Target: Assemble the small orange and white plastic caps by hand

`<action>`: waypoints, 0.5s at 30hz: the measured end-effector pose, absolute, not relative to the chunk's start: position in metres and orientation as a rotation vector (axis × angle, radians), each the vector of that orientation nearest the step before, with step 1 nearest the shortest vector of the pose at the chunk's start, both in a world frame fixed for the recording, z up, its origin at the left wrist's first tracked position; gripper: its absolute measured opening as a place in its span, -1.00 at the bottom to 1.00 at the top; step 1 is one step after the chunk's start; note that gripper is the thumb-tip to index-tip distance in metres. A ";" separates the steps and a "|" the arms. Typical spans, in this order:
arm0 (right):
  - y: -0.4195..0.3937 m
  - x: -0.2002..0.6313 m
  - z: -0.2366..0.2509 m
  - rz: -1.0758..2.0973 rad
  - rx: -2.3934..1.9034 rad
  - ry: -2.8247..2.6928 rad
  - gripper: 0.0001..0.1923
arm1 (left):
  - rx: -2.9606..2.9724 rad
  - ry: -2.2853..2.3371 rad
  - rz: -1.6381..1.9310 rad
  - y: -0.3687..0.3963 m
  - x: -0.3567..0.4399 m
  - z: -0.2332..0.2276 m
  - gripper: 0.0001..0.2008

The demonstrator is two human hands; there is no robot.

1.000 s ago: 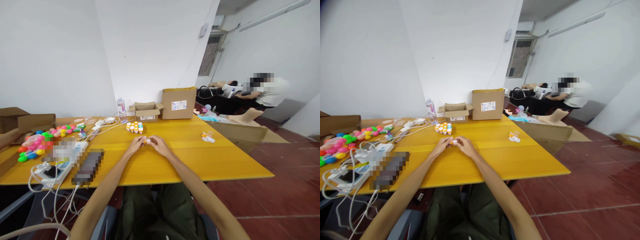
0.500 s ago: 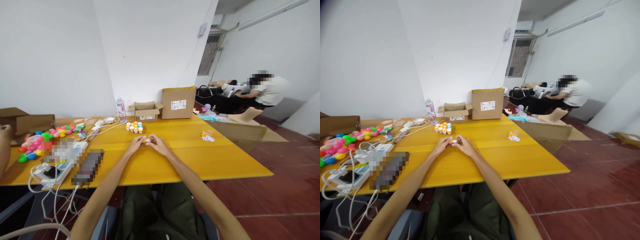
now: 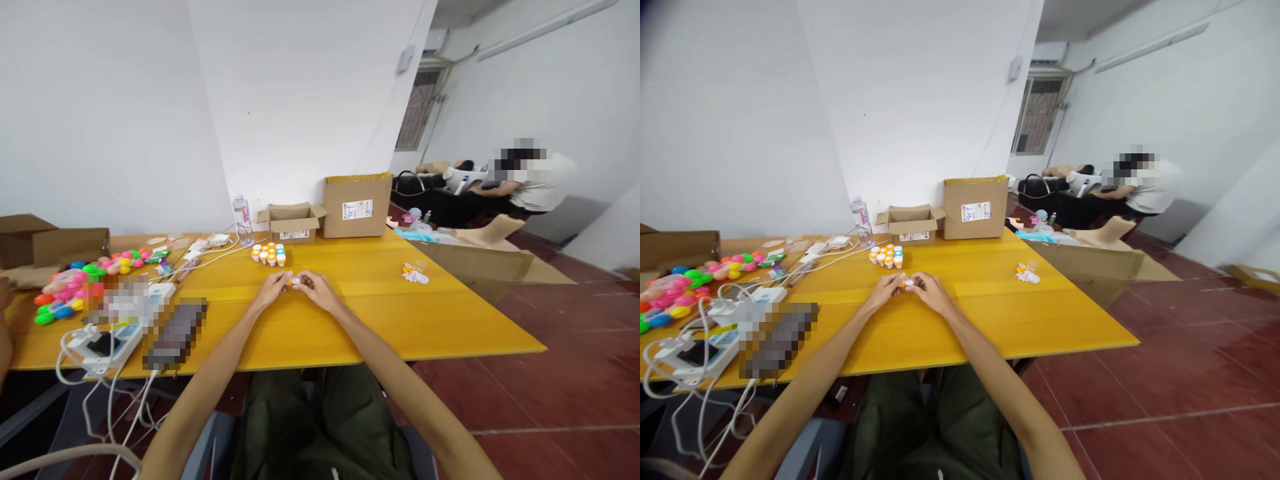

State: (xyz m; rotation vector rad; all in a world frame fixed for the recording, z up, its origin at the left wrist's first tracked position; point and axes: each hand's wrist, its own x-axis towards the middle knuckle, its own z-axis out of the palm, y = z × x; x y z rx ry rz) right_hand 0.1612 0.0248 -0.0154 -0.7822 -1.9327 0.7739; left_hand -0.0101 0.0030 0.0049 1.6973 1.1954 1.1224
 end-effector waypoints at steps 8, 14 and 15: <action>0.020 0.162 -0.014 0.614 -0.776 -1.955 -0.88 | 1.675 1.188 1.130 0.003 -0.009 0.005 -0.50; 0.020 0.160 -0.011 0.640 -0.862 -1.977 -0.78 | 1.695 1.158 1.133 0.001 -0.009 0.007 -0.46; 0.021 0.160 -0.011 0.642 -0.883 -1.982 -0.76 | 1.695 1.151 1.133 0.001 -0.008 0.007 -0.45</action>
